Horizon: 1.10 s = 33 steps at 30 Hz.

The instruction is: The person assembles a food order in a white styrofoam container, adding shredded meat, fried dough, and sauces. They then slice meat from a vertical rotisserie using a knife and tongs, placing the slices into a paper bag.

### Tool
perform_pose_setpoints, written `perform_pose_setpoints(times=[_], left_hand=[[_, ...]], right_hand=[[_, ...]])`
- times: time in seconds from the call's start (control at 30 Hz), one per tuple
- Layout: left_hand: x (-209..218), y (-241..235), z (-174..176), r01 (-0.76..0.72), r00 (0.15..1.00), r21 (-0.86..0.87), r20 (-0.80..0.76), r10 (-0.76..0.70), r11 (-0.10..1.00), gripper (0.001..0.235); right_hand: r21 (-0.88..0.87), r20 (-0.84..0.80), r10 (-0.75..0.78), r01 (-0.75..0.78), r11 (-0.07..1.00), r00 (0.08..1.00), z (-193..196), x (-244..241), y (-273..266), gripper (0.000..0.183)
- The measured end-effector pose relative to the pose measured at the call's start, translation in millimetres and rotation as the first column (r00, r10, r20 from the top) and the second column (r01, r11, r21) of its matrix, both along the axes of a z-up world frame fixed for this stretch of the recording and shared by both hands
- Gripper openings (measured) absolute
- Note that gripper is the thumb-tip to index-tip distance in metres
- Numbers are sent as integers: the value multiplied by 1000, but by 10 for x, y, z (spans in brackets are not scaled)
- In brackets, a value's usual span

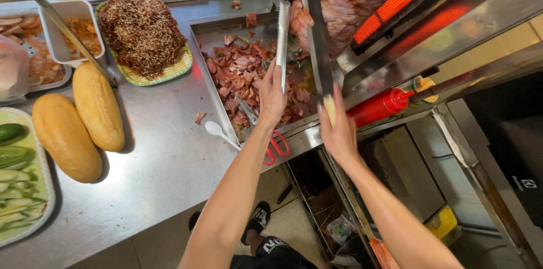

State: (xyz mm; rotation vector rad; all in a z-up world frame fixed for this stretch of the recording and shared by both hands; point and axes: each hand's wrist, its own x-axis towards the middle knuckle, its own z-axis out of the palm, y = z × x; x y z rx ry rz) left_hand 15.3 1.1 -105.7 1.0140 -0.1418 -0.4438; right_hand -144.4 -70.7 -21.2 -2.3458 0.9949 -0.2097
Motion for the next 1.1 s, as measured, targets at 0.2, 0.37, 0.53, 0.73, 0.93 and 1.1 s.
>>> perform_pose_setpoints(times=[0.2,0.37,0.53,0.73,0.93,1.1], left_hand=[[-102,-164,-279,-222,897,98,410,164,970,54],[-168,-88,-299,-48,999,49,12,47,998,55],[-168,38,-281,17,997,31,-70,-15,999,54],[-321,114,-211,32,994,25,-108,-29,999,53],[-438,469,-154,33,973,-71,-225,-48,997,45],[-492,437,-195,-46,955,-289,-294,-43,956,41]], right_hand=[[-221,213,253,-206,953,944,-251,-346,-68,72],[-111,109,151,-139,984,983,-111,232,-202,73],[-272,88,275,-242,931,957,-143,-793,9,74],[-213,-81,187,-201,956,979,228,-392,-107,68],[-294,-345,110,-219,931,932,945,-1042,148,73],[-346,-326,155,-271,898,932,1251,-1130,102,70]])
